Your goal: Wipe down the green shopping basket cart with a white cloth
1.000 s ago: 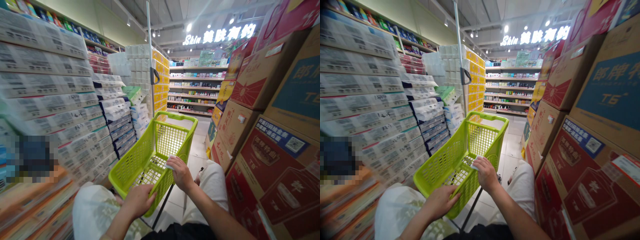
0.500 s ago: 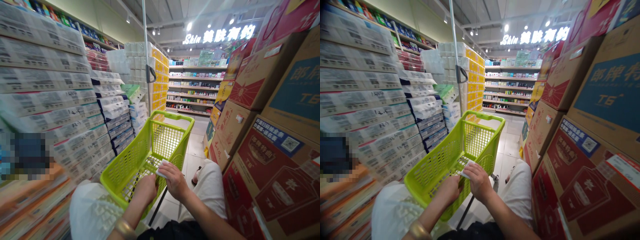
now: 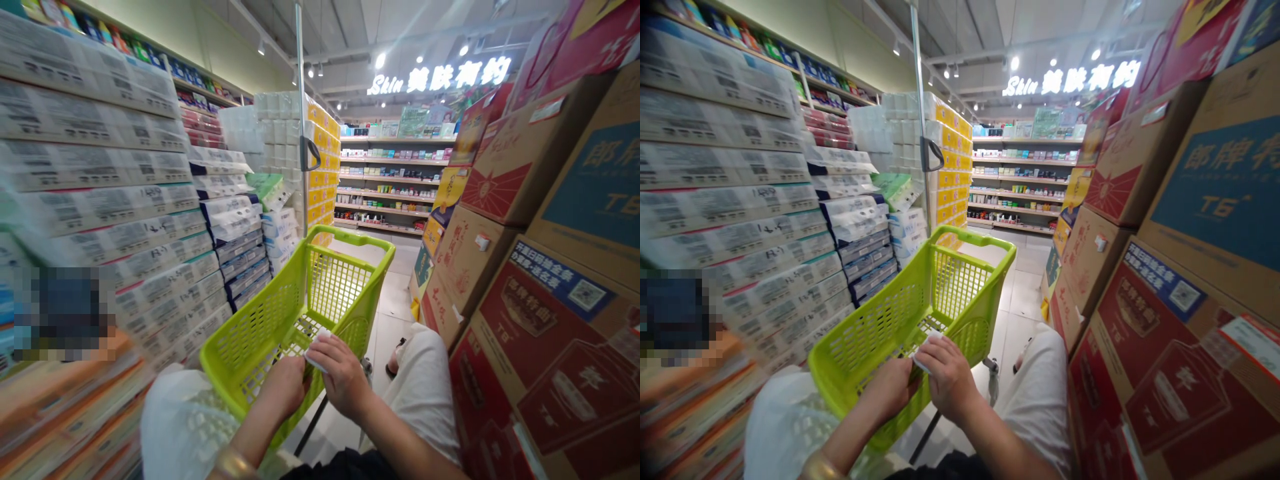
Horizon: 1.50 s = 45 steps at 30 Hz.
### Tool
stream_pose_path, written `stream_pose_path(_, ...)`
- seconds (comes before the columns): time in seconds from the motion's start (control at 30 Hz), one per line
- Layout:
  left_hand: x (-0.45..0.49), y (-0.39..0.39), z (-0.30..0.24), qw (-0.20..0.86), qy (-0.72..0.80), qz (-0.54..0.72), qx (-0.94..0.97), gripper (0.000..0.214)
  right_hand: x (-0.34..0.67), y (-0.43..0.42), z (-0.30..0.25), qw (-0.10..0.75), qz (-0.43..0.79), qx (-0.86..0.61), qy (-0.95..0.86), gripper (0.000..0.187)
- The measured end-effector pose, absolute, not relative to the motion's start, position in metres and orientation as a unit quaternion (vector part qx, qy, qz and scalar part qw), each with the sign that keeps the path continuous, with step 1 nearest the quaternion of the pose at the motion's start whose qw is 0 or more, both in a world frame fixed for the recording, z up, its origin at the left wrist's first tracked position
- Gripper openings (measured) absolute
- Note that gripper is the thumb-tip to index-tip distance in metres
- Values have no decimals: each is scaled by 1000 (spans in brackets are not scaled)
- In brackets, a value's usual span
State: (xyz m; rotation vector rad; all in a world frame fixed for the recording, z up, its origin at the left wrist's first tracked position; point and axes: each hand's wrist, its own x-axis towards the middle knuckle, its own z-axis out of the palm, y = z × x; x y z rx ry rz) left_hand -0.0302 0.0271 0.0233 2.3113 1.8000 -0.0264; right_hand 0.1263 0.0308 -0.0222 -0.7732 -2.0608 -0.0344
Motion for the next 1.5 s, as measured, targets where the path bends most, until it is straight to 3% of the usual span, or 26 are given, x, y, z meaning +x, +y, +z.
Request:
stream_pose_path(0.3, -38, 23, 20, 113, 587, 5, 802, 25, 144, 40, -19, 493, -23, -367, -788, 46)
stream_pose_path(0.53, -42, 20, 18, 124, 587, 21, 800, 21, 136, 29, -20, 473, 0, -313, -823, 48)
stream_pose_path(0.7, -36, 18, 16, 134, 587, 33, 798, 21, 151, 39, -16, 511, -23, -373, -775, 48)
stream_pose_path(0.93, -34, 23, 10, 147, 568, 49, 808, 25, 137, 31, -16, 458, 14, -314, -832, 47)
stream_pose_path(1.5, -38, 25, 5, 141, 557, 48, 817, 22, 162, 41, -11, 501, -5, -379, -778, 49)
